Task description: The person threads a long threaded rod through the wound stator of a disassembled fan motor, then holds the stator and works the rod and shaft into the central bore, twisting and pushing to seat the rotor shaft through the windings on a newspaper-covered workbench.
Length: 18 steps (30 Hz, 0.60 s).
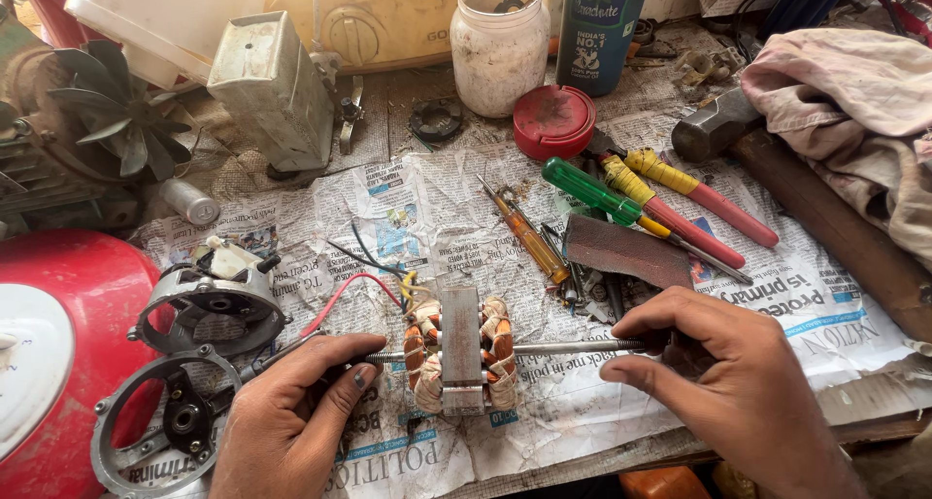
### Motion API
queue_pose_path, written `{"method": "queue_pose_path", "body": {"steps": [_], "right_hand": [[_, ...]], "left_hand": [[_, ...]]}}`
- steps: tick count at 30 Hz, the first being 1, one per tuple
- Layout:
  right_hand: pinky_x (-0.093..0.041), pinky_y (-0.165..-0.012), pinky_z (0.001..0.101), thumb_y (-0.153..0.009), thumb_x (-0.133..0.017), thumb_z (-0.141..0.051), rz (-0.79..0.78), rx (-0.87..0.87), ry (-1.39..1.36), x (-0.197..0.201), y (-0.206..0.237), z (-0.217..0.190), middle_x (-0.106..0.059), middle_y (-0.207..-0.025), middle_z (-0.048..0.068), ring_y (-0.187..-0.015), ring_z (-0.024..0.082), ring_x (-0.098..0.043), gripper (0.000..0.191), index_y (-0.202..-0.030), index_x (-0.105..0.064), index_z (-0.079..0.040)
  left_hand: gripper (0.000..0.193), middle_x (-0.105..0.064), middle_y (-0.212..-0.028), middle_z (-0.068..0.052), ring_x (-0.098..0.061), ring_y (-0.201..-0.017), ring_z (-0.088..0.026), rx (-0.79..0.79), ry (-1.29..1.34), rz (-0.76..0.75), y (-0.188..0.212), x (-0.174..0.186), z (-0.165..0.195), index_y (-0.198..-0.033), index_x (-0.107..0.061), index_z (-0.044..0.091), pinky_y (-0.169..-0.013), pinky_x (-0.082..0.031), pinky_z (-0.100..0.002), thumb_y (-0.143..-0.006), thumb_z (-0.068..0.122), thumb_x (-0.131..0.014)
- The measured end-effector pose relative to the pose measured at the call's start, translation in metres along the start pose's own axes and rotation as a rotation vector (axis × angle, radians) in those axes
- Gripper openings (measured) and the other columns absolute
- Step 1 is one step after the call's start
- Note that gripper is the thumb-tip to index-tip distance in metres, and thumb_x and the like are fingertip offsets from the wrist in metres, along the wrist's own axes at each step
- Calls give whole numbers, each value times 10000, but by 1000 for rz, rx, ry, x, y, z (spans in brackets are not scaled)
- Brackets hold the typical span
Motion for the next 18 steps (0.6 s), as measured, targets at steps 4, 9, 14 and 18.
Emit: {"method": "queue_pose_path", "body": {"steps": [4, 9, 14, 18], "right_hand": [[-534, -671, 264, -814, -843, -172, 23, 65, -78, -2, 2, -1, -738, -919, 9, -807, 109, -687, 183, -949, -784, -64], [-540, -712, 282, -928, -773, -212, -14, -76, 71, -4, 2, 15, -710, -881, 7, -809, 124, -647, 142, -921, -786, -71], [-569, -707, 278, -886, -747, -237, -31, -49, 56, -2, 3, 12, -764, -885, 11, -811, 125, -693, 235, -1053, -764, -73], [-554, -696, 281, -814, -865, -262, -24, -1, -13, -4, 3, 2, -743, -911, 12, -806, 130, -702, 295, -1019, -770, -72]], "left_hand": [[304, -783, -958, -48, -737, -867, -78, -31, -6, 0, -1, 3, 0, -1134, -792, 62, -756, -583, -247, -839, 56, -720], [305, -782, -959, -52, -735, -864, -81, -14, 8, -7, 0, 4, -1, -1139, -794, 61, -755, -581, -247, -844, 52, -715], [292, -783, -964, -53, -738, -873, -79, -21, 5, -3, 1, 2, 0, -1125, -792, 54, -761, -583, -245, -843, 45, -714], [296, -786, -962, -53, -739, -867, -79, -5, 11, -9, 1, 3, -1, -1128, -791, 56, -759, -585, -244, -843, 42, -713]]}}
Point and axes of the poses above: each hand's wrist, its own y-axis away from the middle knuckle, its own x-axis out of the back of the hand, z = x × y, the point moved 4 cm from there along -y, towards the middle knuckle
